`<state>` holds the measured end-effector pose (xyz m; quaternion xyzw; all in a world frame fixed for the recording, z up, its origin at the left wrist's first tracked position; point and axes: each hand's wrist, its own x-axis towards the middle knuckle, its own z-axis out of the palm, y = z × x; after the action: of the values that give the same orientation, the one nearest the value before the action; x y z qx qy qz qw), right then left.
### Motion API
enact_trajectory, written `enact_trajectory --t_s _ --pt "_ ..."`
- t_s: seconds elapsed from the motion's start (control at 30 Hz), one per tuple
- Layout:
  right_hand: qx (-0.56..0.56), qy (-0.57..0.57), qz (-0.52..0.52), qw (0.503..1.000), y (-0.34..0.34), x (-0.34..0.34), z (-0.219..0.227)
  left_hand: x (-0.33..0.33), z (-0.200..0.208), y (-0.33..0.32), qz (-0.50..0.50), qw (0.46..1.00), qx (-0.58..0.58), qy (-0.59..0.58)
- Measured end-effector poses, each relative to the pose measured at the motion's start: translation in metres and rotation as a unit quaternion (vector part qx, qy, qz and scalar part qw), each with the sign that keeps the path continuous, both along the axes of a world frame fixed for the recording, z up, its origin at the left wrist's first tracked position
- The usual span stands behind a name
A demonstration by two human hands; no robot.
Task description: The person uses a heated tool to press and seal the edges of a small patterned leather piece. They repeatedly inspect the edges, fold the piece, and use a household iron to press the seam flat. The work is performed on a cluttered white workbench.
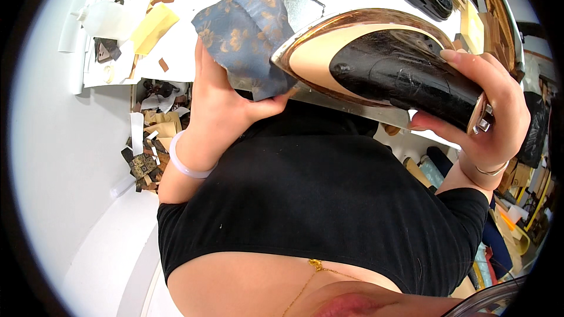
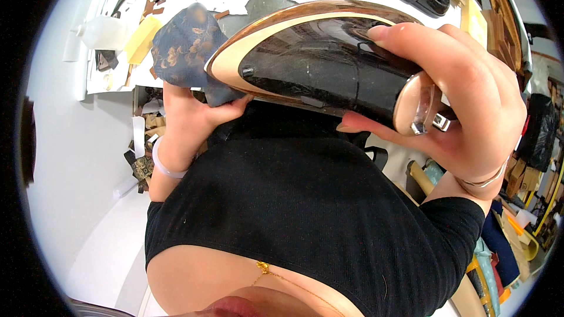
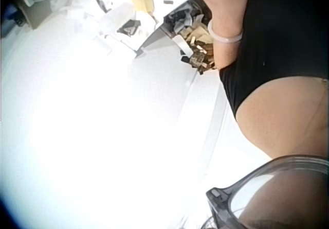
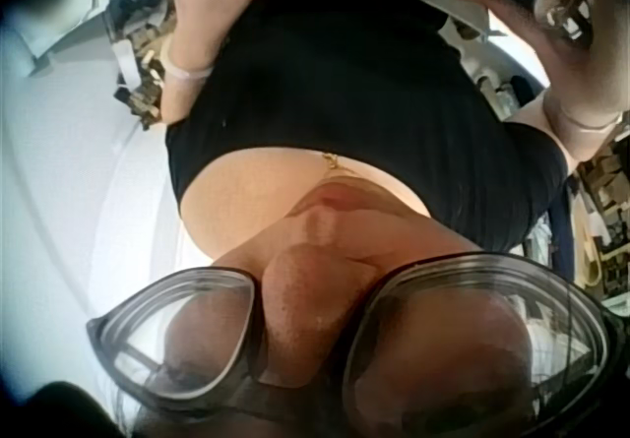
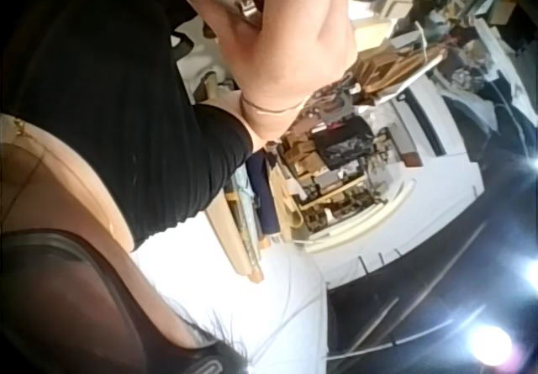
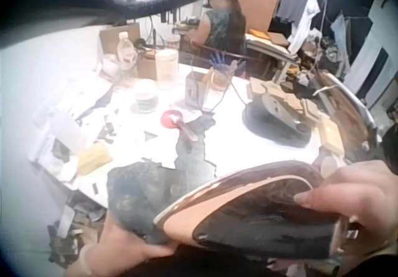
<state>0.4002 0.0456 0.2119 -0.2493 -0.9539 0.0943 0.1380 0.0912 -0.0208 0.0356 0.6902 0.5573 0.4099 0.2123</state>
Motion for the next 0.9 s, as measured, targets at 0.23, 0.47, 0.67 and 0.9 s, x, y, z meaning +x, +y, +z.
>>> enact_trajectory --t_s 0.23,0.47,0.67,0.9 --pt "0.019 0.001 -0.036 0.999 -0.007 0.002 0.000 0.004 0.001 -0.001 -0.032 0.992 -0.047 -0.111" --pt "0.022 -0.002 -0.058 0.998 -0.012 -0.002 0.000 0.008 0.003 -0.001 0.004 0.998 -0.024 -0.060" --pt "0.049 0.006 -0.038 0.998 -0.003 -0.001 0.006 0.019 0.006 -0.001 -0.025 0.997 -0.014 -0.076" --pt "0.044 0.018 -0.030 0.998 0.009 -0.002 0.006 0.014 0.009 -0.004 -0.032 0.997 -0.046 -0.048"
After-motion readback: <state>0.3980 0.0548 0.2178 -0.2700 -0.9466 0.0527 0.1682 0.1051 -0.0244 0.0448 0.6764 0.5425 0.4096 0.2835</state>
